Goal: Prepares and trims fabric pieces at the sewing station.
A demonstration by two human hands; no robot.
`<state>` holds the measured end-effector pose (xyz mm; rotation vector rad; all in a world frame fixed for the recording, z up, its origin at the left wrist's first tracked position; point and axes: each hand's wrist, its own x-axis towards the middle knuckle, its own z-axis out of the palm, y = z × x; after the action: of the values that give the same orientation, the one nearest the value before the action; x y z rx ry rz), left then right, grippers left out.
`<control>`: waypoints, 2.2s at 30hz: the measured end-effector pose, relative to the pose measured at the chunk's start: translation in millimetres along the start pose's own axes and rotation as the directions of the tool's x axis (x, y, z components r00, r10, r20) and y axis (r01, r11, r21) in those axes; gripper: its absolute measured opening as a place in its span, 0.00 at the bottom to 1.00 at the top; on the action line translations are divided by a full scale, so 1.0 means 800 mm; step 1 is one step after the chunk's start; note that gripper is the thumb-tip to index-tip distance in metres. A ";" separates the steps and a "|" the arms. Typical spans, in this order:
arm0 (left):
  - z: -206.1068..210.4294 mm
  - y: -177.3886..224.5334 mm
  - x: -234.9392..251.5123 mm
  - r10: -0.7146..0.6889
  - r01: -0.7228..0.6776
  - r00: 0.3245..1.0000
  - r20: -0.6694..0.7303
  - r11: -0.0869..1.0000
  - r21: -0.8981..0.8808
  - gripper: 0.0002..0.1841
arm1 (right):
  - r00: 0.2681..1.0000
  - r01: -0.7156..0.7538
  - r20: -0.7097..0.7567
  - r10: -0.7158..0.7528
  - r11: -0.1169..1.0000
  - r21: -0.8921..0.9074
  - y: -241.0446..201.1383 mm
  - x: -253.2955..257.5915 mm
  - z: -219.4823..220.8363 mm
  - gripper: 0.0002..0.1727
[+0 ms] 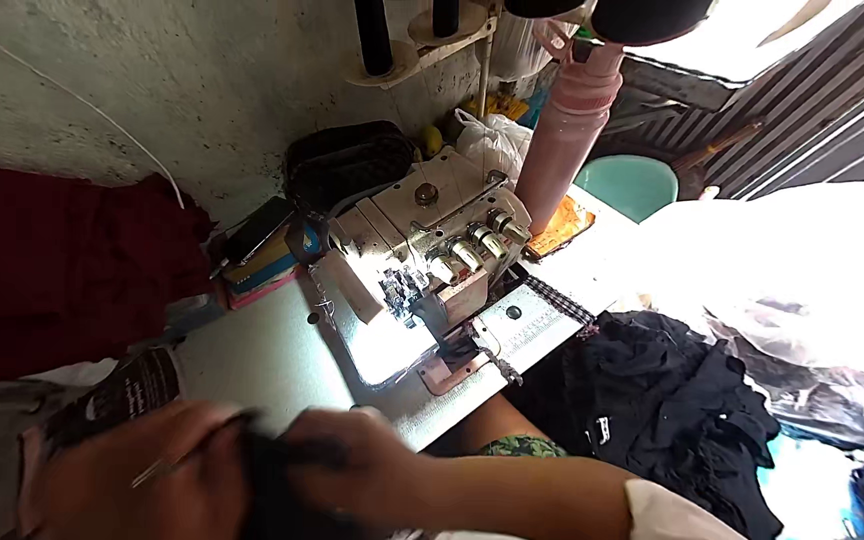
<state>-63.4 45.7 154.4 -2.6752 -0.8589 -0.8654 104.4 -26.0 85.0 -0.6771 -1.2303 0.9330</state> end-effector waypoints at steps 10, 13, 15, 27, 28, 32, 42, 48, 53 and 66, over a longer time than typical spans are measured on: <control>0.223 0.087 0.030 -0.060 0.143 0.979 0.196 0.883 -0.446 0.12 | 0.750 -0.623 -0.407 0.522 0.764 -0.169 0.072 -0.149 -0.166 0.07; 0.218 0.084 0.031 -0.083 0.204 0.963 0.258 0.847 -0.490 0.11 | 0.759 -0.638 -0.373 0.534 0.724 -0.261 0.070 -0.150 -0.179 0.09; 0.215 0.083 0.033 -0.084 0.221 0.957 0.278 0.832 -0.510 0.10 | 0.759 -0.650 -0.343 0.552 0.668 -0.362 0.063 -0.144 -0.188 0.11; 0.208 0.077 0.037 -0.077 0.239 0.953 0.293 0.784 -0.573 0.10 | 0.931 -0.237 -0.356 0.083 0.880 -0.413 0.059 -0.037 -0.179 0.11; 0.207 0.076 0.036 -0.077 0.236 0.952 0.296 0.800 -0.552 0.11 | 0.927 -0.235 -0.367 0.084 0.890 -0.391 0.059 -0.037 -0.179 0.10; 0.202 0.078 0.031 -0.070 0.144 0.974 0.213 0.924 -0.354 0.17 | 0.923 -0.199 -0.384 0.019 0.878 -0.436 0.058 -0.038 -0.181 0.10; 0.216 0.100 0.025 -0.248 0.245 0.969 0.011 0.945 -0.216 0.17 | 0.896 -0.164 -0.432 -0.097 0.834 -0.527 0.071 -0.034 -0.173 0.10; 0.223 0.102 0.022 -0.342 0.343 0.938 0.049 0.901 -0.268 0.14 | 0.860 -0.157 -0.498 -0.115 0.867 -0.473 0.083 -0.032 -0.166 0.07; 0.234 0.096 0.029 -0.413 0.430 0.902 0.123 0.844 -0.321 0.13 | 0.834 -0.154 -0.542 -0.106 0.898 -0.412 0.091 -0.030 -0.161 0.09; 0.244 0.086 0.036 -0.513 0.577 0.814 0.271 0.765 -0.286 0.29 | 0.839 -0.111 -0.539 -0.066 0.951 -0.290 0.094 -0.018 -0.162 0.06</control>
<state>88.0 72.3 12.9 -2.8714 -1.7527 -0.9809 212.6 4.2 -14.6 -1.1255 -0.8547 0.5029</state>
